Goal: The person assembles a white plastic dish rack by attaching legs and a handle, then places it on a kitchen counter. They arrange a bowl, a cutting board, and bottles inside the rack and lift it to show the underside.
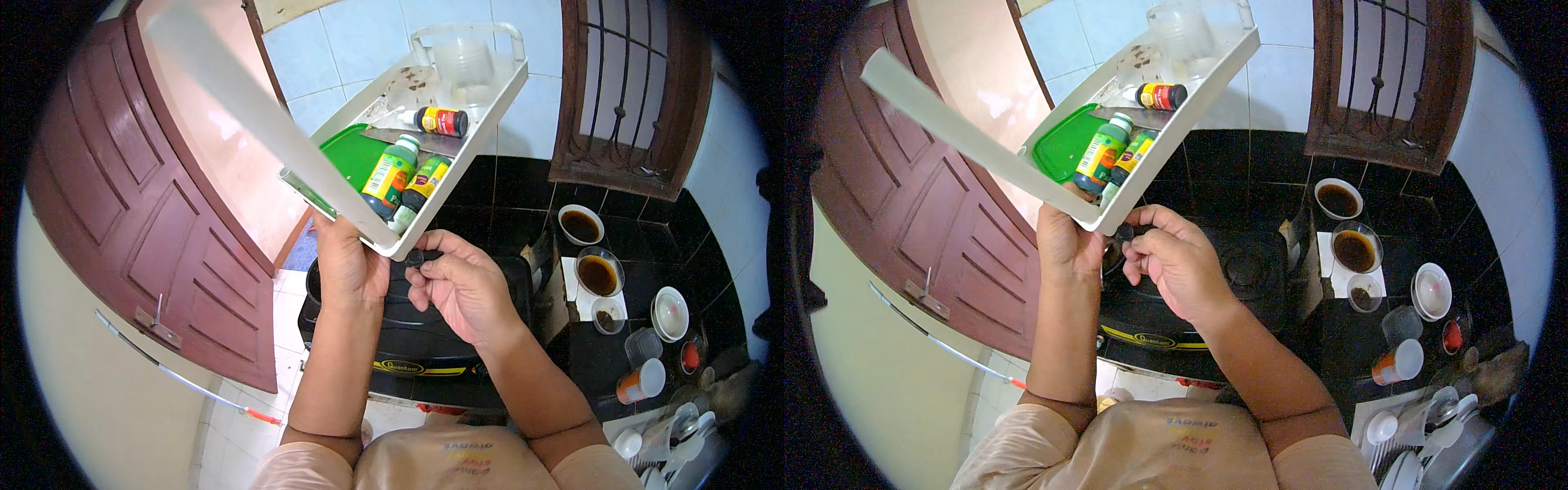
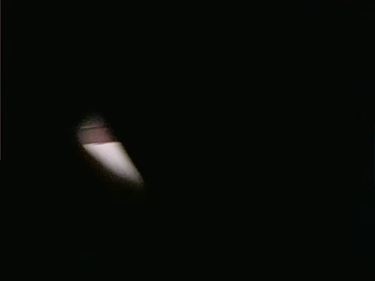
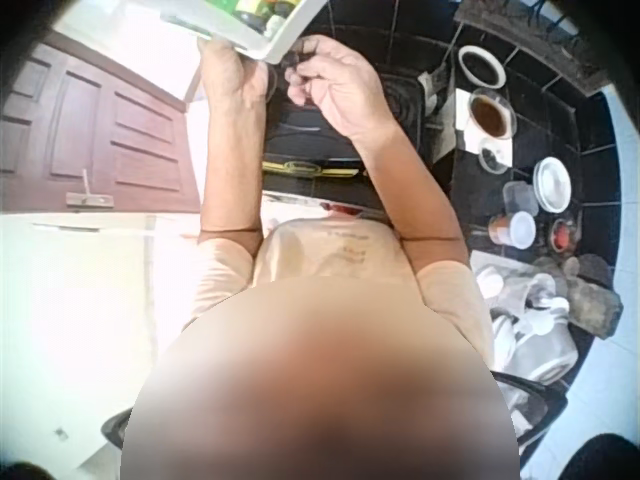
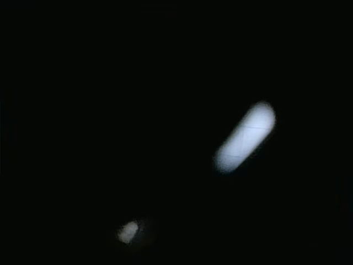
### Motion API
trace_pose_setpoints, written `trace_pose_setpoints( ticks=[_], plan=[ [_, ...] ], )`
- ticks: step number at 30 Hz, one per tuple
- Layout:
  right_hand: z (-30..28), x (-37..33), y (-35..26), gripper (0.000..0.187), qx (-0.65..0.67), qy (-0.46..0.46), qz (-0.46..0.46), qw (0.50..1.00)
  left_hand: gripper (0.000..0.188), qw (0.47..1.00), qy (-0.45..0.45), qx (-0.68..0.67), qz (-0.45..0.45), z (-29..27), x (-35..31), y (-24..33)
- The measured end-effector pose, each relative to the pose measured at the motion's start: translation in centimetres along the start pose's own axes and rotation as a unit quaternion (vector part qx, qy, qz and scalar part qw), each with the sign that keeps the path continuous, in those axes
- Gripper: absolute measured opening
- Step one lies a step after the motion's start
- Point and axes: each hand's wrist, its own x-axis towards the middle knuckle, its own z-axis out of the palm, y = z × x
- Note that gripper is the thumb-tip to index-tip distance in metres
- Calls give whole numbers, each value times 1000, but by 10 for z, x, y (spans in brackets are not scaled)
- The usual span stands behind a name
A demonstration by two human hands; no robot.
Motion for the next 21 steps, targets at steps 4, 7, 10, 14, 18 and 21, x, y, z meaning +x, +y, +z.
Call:
trace_pose_setpoints(
  ticks=[4, 7, 10, 14, 18, 21],
  plan=[
    [9, -6, 12, 25, 31, -26, -1, 999, 45, 999, -5, -21, -41, 1, -7, 5],
    [17, -4, 16, 25, -32, 1, -47, 998, 44, 998, -29, -23, -50, 1, -3, 9],
    [18, 4, 18, 25, -170, 68, -61, 981, 43, 997, -46, -15, -59, -4, 8, 13],
    [17, 9, 21, 24, -105, 75, -23, 991, 40, 998, -38, -3, -53, -10, 13, 12],
    [23, 10, 19, 38, -69, 68, -14, 995, 41, 997, -46, -29, -61, -14, 13, 12],
    [32, 11, 15, 48, -52, 110, 1, 993, 41, 998, -28, 4, -51, -17, 13, 9]
  ],
)
